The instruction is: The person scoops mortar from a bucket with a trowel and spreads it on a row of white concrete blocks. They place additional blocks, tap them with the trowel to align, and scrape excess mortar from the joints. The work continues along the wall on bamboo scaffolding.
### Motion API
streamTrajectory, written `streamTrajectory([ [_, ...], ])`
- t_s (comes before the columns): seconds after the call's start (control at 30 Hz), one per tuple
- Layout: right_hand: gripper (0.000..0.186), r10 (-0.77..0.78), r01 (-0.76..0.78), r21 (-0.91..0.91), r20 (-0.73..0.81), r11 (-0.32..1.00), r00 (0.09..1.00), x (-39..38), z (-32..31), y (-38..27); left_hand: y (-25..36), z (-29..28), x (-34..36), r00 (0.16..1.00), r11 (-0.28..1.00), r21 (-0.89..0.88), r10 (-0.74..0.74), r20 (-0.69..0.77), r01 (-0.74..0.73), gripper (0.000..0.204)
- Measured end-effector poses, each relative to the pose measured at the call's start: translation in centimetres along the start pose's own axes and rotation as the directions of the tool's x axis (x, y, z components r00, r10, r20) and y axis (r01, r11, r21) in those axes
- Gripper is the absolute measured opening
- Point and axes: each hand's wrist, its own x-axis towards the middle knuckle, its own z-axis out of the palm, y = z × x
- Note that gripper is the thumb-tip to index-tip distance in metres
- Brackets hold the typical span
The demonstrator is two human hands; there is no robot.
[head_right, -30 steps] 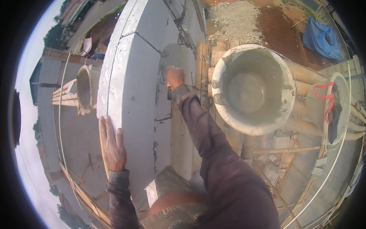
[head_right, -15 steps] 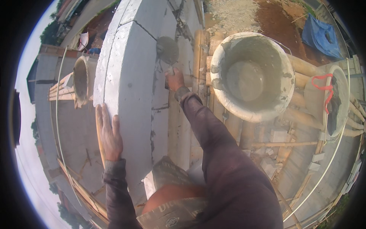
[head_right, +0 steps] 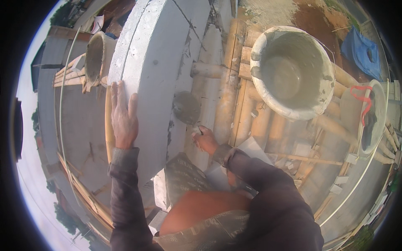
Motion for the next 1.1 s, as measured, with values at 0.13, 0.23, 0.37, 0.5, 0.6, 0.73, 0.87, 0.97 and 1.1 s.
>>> streamTrajectory([
  [0.13,0.022,-0.033,0.051,0.291,-0.065,0.955,0.997,4.1,-1.8,-5.6,0.0,-0.1,-0.1,1.0,1.0,-0.019,-0.021,0.001,0.021,0.07],
  [0.23,0.023,-0.094,0.163,0.272,-0.25,0.948,0.964,10.7,-2.7,-11.7,0.1,-0.1,0.0,1.0,1.0,-0.016,0.006,-0.01,-0.007,0.07],
  [0.37,0.023,-0.07,0.167,0.278,-0.328,0.946,0.942,13.9,-2.0,-15.8,0.2,-0.2,0.0,1.0,1.0,-0.012,-0.005,-0.004,0.005,0.07],
  [0.5,0.023,-0.13,0.2,0.307,-0.235,0.93,0.963,9.4,-1.4,-16.6,0.2,-0.3,-0.1,1.0,1.0,0.015,0.006,0.003,-0.006,0.069],
  [0.6,0.02,-0.255,0.309,0.283,-0.212,0.908,0.944,5.3,-1.2,-19.8,0.1,-0.4,-0.1,1.0,1.0,0.004,0.013,0.013,-0.013,0.069],
  [0.73,0.015,-0.537,0.563,0.05,-0.242,0.825,0.808,1.9,0.0,-27.8,0.0,-0.4,-0.2,1.0,0.999,0.02,0.029,-0.006,-0.029,0.068],
  [0.87,0.019,-0.933,0.62,-0.725,-0.087,0.3,0.349,4.0,1.5,-36.1,-0.1,-0.3,-0.4,0.999,0.999,0.017,0.028,-0.041,-0.028,0.067],
  [0.97,0.024,-0.98,0.428,-0.902,0.138,-0.063,0.146,6.2,1.8,-38.3,-0.2,-0.2,-0.5,0.995,0.999,0.02,0.045,-0.084,-0.043,0.066],
  [1.1,0.028,-0.916,0.318,-0.932,0.271,-0.173,0.295,8.5,0.2,-38.2,-0.2,-0.1,-0.4,0.993,0.999,0.01,0.044,-0.106,-0.043,0.068],
])
